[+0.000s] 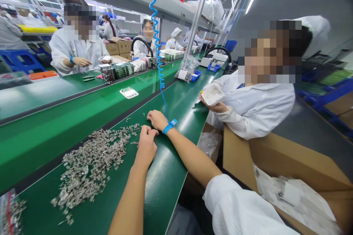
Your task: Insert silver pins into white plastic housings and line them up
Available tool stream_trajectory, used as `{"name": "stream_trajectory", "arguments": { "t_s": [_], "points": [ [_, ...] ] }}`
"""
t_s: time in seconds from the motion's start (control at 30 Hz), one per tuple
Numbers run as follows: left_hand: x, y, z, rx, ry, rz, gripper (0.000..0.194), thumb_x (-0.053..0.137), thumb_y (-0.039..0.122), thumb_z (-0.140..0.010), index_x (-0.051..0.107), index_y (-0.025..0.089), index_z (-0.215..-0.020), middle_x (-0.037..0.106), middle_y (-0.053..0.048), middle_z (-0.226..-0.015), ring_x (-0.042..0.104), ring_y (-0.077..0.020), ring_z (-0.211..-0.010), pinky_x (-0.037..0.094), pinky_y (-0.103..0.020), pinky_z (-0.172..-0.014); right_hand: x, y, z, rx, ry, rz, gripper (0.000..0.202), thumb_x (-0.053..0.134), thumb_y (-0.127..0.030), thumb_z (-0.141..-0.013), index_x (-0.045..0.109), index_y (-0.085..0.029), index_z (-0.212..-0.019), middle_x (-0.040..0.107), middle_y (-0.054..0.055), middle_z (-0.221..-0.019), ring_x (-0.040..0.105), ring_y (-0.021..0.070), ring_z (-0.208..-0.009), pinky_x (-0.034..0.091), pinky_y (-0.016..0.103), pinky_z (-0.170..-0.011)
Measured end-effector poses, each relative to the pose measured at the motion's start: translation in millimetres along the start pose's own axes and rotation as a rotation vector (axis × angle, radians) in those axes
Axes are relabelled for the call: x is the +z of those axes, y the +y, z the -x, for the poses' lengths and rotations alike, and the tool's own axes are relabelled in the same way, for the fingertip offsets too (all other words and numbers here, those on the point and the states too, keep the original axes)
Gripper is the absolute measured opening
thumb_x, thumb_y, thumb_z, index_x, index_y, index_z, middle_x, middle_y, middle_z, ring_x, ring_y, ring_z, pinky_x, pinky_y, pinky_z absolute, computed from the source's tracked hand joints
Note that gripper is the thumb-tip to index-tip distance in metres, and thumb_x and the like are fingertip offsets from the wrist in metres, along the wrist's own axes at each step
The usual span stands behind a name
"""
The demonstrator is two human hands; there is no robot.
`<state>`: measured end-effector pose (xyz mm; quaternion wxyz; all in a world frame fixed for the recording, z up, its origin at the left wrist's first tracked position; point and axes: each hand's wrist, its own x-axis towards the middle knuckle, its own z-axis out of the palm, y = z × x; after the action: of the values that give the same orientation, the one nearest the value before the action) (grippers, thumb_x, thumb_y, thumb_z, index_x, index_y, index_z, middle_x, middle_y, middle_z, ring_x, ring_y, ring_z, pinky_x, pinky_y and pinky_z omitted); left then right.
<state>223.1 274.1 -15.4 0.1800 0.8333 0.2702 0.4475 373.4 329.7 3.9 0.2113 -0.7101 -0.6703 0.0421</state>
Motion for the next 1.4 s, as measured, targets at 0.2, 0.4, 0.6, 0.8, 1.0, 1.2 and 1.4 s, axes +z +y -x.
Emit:
{"name": "stream_trajectory", "arguments": {
  "t_s": [0.2,0.4,0.6,0.8,1.0,1.2,1.4],
  "points": [
    [-0.5,2.7,1.7,-0.003,-0.009,-0.002,0.033,0.036,-0.005,-0.081,0.060,0.017,-0.089,0.039,-0.003,-0.088,0.045,-0.0162,-0.081,0.045,-0.028,-0.073,-0.9,-1.4,0.0,-0.001,0.018,-0.043,0.016,0.052,-0.023,-0.100,0.066,-0.018,-0.093,0.068,0.007,-0.097,0.062,0.0180,-0.090,0.042,0.026,-0.077],
    [0.1,2.7,2.8,-0.050,-0.021,0.017,0.026,0.038,0.003,-0.091,0.059,0.018,-0.092,0.039,-0.003,-0.091,0.046,-0.0146,-0.081,0.047,-0.027,-0.074,-4.2,-2.2,1.1,0.002,0.080,-0.116,0.005,0.062,-0.021,-0.094,0.065,-0.017,-0.092,0.070,0.004,-0.091,0.063,0.0164,-0.086,0.044,0.026,-0.078],
    [0.0,7.2,2.7,-0.056,-0.034,-0.006,0.013,0.049,0.008,-0.092,0.057,0.018,-0.094,0.048,-0.004,-0.097,0.052,-0.0148,-0.084,0.049,-0.028,-0.079,-2.1,-0.5,1.3,-0.052,0.127,-0.213,0.033,0.058,-0.010,-0.090,0.064,-0.017,-0.122,0.073,0.005,-0.108,0.066,0.0165,-0.091,0.048,0.028,-0.091],
    [-6.2,13.7,-1.3,-0.117,0.054,0.000,0.014,0.052,0.007,-0.091,0.056,0.019,-0.085,0.052,-0.004,-0.092,0.055,-0.0159,-0.084,0.048,-0.030,-0.078,-1.1,1.0,0.2,-0.024,0.199,-0.326,0.048,0.053,-0.004,-0.086,0.060,-0.015,-0.132,0.072,0.009,-0.114,0.067,0.0177,-0.093,0.050,0.033,-0.096],
    [-16.4,6.6,-8.9,-0.445,0.466,0.180,0.006,0.063,0.019,-0.088,0.058,0.019,-0.084,0.054,-0.002,-0.089,0.056,-0.0141,-0.080,0.050,-0.028,-0.074,-17.2,-19.9,16.3,-0.210,0.108,-0.738,0.018,0.058,-0.025,-0.091,0.070,-0.016,-0.102,0.072,0.006,-0.098,0.066,0.0169,-0.088,0.054,0.030,-0.083],
    [-10.9,-12.4,-9.8,-0.643,0.716,0.457,0.012,0.062,0.025,-0.088,0.053,0.018,-0.088,0.053,0.001,-0.083,0.056,-0.0102,-0.072,0.051,-0.025,-0.072,-16.1,-43.0,30.6,-0.487,-0.084,-0.959,0.024,0.070,-0.038,-0.086,0.071,-0.018,-0.098,0.068,0.003,-0.087,0.064,0.0152,-0.078,0.053,0.028,-0.073],
    [-10.3,-9.6,-9.9,-0.524,0.681,0.515,0.011,0.053,0.014,-0.088,0.055,0.018,-0.098,0.058,-0.004,-0.099,0.063,-0.0119,-0.089,0.053,-0.028,-0.086,-4.6,-30.7,17.9,-0.292,0.193,-0.783,0.012,0.063,-0.027,-0.091,0.070,-0.017,-0.090,0.069,0.003,-0.082,0.062,0.0132,-0.066,0.051,0.026,-0.065]
  ]
}}
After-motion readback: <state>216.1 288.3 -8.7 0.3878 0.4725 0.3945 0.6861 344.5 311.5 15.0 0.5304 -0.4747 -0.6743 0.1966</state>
